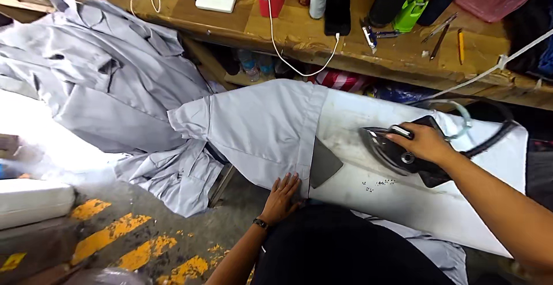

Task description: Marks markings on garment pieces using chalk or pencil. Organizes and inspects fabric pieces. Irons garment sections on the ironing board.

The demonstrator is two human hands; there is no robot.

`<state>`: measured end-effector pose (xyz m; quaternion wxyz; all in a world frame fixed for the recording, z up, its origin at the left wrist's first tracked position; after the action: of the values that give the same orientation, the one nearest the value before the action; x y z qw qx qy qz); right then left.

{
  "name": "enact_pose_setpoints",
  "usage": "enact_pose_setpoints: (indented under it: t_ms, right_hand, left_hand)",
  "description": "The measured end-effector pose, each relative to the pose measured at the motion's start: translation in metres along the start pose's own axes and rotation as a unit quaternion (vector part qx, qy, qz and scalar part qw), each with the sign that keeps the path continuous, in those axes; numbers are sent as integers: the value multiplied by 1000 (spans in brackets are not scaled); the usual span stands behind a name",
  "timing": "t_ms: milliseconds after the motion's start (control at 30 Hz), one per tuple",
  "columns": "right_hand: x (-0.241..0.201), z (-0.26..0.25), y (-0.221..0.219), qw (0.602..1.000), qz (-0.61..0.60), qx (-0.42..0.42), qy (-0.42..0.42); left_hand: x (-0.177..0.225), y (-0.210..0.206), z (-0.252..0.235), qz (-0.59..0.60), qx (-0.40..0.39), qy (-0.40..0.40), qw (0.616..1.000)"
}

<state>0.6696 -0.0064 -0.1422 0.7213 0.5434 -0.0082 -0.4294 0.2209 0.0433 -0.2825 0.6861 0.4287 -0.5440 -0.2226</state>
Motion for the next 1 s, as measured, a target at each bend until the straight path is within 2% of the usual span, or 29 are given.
enact_pose_setpoints:
  t_ms: [67, 133, 300, 367, 433, 533, 700, 833, 933, 1000]
  right_hand:
    - [-50, 2, -24, 998, 27, -12, 56]
    - [-103, 2, -53, 991, 58, -59, 105]
    - [-232, -2, -128, 939, 175, -187, 229]
    - [-267, 0, -144, 928, 187, -205, 250]
    - [-282, 2, -150, 925, 186, -208, 258]
    - [-268, -2, -139, 932, 170, -207, 244]
    - [-202, -19, -96, 953, 163, -192, 167]
    - [-133, -28, -61, 977, 119, -153, 90]
    - [-70, -31, -28, 992, 62, -109, 11]
    - [-28, -24, 0, 996, 9, -61, -64]
  left_hand:
    - [0, -1, -2, 3, 4, 4, 1000]
    - [0, -1, -1, 7, 5, 7, 1000]
    - [-1, -1, 0, 10, -8, 13, 1000]
    - [1, -1, 2, 20, -9, 17, 1000]
    - [1, 2, 1, 36, 1, 18, 999]
    - [1, 3, 1, 48, -4, 16, 999]
    - [-2, 12, -2, 58, -46, -3, 997]
    - [-1, 27, -10, 92, 38, 13, 995]
    - [1, 36, -18, 164, 108, 81, 977]
    - [0, 38, -25, 243, 109, 144, 953]
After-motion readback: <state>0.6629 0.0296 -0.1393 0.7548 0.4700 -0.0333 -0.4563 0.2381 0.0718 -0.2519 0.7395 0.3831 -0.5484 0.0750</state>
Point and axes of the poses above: each hand's wrist, its own z-axis away from the middle knuckle, its own y-axis out of the back of the hand, x = y × z, the point moved 2 cm from there along -z, towards the middle knuckle, and after that the axes turned 11 degrees about -y, right-handed, at the moved point
